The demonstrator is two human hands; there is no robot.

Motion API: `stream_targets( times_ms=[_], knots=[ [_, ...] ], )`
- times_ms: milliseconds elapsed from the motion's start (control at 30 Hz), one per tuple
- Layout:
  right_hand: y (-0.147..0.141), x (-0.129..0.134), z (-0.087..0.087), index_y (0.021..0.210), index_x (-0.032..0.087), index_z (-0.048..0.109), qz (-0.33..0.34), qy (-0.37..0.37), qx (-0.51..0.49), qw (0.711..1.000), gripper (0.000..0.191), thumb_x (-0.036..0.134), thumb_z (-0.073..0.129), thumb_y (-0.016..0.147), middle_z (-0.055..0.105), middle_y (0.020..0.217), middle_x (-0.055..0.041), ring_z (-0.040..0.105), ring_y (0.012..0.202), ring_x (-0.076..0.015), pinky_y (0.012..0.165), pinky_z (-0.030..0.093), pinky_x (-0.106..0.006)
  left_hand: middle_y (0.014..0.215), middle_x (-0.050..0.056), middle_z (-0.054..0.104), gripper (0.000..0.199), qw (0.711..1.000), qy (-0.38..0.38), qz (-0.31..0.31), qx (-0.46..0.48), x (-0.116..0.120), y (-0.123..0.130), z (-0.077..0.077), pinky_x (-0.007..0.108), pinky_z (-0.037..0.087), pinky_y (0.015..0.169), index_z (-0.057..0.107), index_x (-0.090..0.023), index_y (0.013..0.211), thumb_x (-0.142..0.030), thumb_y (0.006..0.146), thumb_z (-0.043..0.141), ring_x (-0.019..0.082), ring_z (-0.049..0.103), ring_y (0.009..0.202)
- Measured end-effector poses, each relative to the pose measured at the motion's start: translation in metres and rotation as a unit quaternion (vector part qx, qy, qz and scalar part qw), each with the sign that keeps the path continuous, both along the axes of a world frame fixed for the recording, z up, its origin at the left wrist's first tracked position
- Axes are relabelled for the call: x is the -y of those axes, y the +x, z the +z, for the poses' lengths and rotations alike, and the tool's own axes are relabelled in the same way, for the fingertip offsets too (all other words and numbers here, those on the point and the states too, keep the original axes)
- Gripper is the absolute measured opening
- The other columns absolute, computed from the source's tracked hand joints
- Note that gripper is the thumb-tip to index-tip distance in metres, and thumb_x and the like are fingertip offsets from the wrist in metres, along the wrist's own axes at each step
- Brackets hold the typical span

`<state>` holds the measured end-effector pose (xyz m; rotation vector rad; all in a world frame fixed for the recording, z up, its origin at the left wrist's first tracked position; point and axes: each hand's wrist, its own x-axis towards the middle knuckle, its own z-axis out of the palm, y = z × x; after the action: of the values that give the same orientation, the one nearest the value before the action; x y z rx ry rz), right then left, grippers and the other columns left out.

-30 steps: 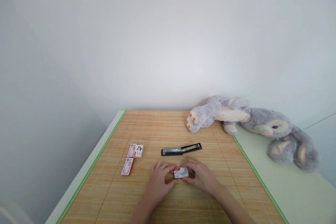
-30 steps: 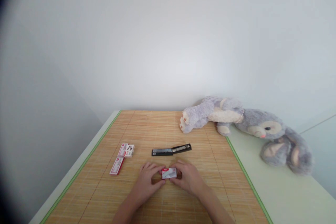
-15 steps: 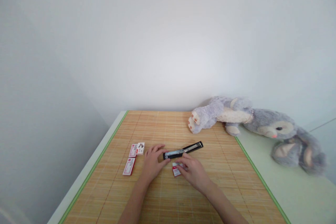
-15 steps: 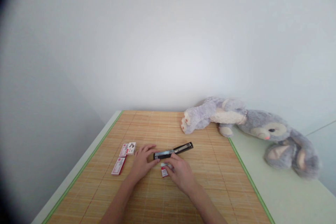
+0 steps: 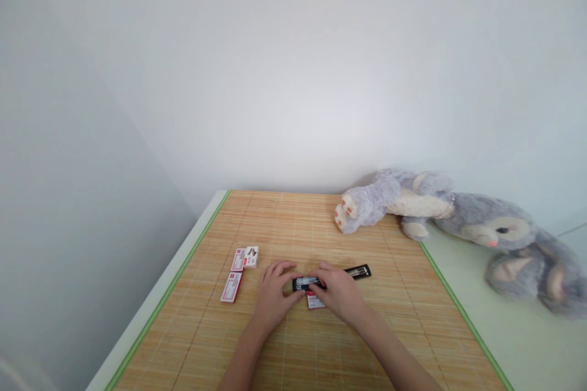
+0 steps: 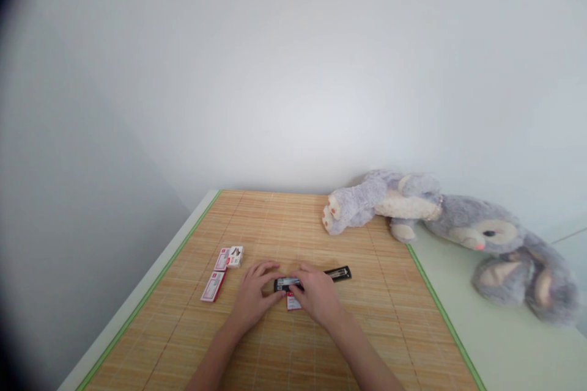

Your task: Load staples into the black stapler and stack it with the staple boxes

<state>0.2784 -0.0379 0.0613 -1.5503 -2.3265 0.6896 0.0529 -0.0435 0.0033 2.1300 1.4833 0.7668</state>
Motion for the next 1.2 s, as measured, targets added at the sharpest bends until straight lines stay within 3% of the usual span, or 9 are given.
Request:
stream_targets(
  times_ms=[200, 433, 500, 567, 633, 733, 800, 1000, 1200],
  knots=[
    [0.012, 0.004, 0.001, 0.102, 0.025, 0.075, -0.028, 0.009, 0.014, 0.999, 0.017, 0.030, 0.060, 0.097, 0.073, 0.100, -0.0032, 0.068, 0.092, -0.0199, 0.079, 0.043, -0.027, 0.137, 0.001, 0.065, 0.033, 1.000, 0.002, 0.002, 0.003, 0.000, 0.000, -0.001, 0.052, 0.038, 0.114, 0.075, -0.040, 0.116, -0.044, 0.084, 0.080, 0.030, 0.052, 0.134],
    [0.001, 0.013, 0.007, 0.113, 0.027, 0.074, -0.002, 0.009, 0.001, 1.000, 0.022, 0.030, 0.062, 0.096, 0.072, 0.108, -0.0051, 0.066, 0.100, -0.0221, 0.087, 0.047, -0.030, 0.138, 0.002, 0.065, 0.033, 1.000, 0.001, 0.001, 0.005, 0.001, 0.000, 0.000, 0.052, 0.038, 0.115, 0.075, -0.040, 0.118, -0.043, 0.085, 0.078, 0.030, 0.051, 0.135],
    [0.021, 0.009, 0.015, 0.122, 0.030, 0.072, -0.010, 0.054, 0.008, 0.998, 0.032, 0.029, 0.069, 0.090, 0.070, 0.119, -0.0062, 0.061, 0.116, -0.0259, 0.100, 0.045, -0.037, 0.139, 0.001, 0.065, 0.033, 1.000, 0.001, 0.001, 0.006, 0.001, 0.000, -0.001, 0.051, 0.039, 0.115, 0.075, -0.040, 0.118, -0.042, 0.085, 0.078, 0.030, 0.051, 0.135],
    [0.053, 0.004, 0.020, 0.137, 0.031, 0.064, -0.027, 0.083, 0.029, 0.996, 0.057, 0.028, 0.077, 0.081, 0.063, 0.138, -0.0085, 0.051, 0.134, -0.0300, 0.112, 0.039, -0.045, 0.139, 0.001, 0.065, 0.033, 1.000, 0.000, 0.003, 0.008, 0.002, 0.000, -0.002, 0.052, 0.039, 0.115, 0.075, -0.040, 0.117, -0.042, 0.085, 0.078, 0.030, 0.050, 0.136],
    [0.088, -0.001, 0.022, 0.144, 0.028, 0.058, -0.032, 0.059, 0.047, 0.997, 0.074, 0.027, 0.082, 0.073, 0.060, 0.145, -0.0104, 0.047, 0.141, -0.0326, 0.117, 0.035, -0.049, 0.139, 0.001, 0.065, 0.032, 1.000, 0.000, 0.007, 0.011, 0.002, 0.000, -0.002, 0.053, 0.039, 0.115, 0.075, -0.039, 0.117, -0.041, 0.084, 0.078, 0.031, 0.051, 0.135],
    [0.124, -0.004, 0.027, 0.132, 0.027, 0.067, -0.032, -0.030, 0.005, 0.999, 0.051, 0.028, 0.073, 0.082, 0.070, 0.130, -0.0090, 0.064, 0.120, -0.0284, 0.106, 0.046, -0.043, 0.138, 0.002, 0.065, 0.032, 1.000, -0.003, 0.012, 0.015, 0.001, 0.000, -0.002, 0.054, 0.039, 0.114, 0.076, -0.039, 0.115, -0.041, 0.084, 0.078, 0.032, 0.051, 0.134],
    [0.128, -0.006, 0.033, 0.115, 0.027, 0.074, -0.022, -0.071, -0.046, 0.996, 0.029, 0.031, 0.068, 0.087, 0.076, 0.113, -0.0059, 0.069, 0.103, -0.0252, 0.095, 0.051, -0.038, 0.138, 0.002, 0.065, 0.032, 1.000, -0.004, 0.013, 0.018, 0.001, 0.001, -0.002, 0.054, 0.039, 0.113, 0.076, -0.040, 0.115, -0.040, 0.083, 0.078, 0.032, 0.052, 0.134],
    [0.073, -0.019, 0.049, 0.096, 0.023, 0.073, 0.030, -0.059, -0.152, 0.986, 0.015, 0.036, 0.073, 0.087, 0.070, 0.098, -0.0017, 0.063, 0.090, -0.0193, 0.082, 0.048, -0.030, 0.133, 0.003, 0.067, 0.030, 1.000, 0.000, 0.017, 0.020, 0.004, 0.008, -0.001, 0.054, 0.038, 0.113, 0.076, -0.038, 0.113, -0.041, 0.082, 0.079, 0.031, 0.051, 0.133],
    [0.006, -0.026, 0.022, 0.083, 0.021, 0.066, 0.073, -0.021, -0.117, 0.990, 0.016, 0.021, 0.081, 0.076, 0.061, 0.087, 0.0018, 0.057, 0.084, -0.0169, 0.075, 0.040, -0.026, 0.132, 0.004, 0.067, 0.033, 1.000, 0.006, 0.020, 0.024, 0.007, 0.012, 0.000, 0.052, 0.040, 0.113, 0.075, -0.038, 0.117, -0.046, 0.084, 0.077, 0.031, 0.052, 0.132]
  ],
)
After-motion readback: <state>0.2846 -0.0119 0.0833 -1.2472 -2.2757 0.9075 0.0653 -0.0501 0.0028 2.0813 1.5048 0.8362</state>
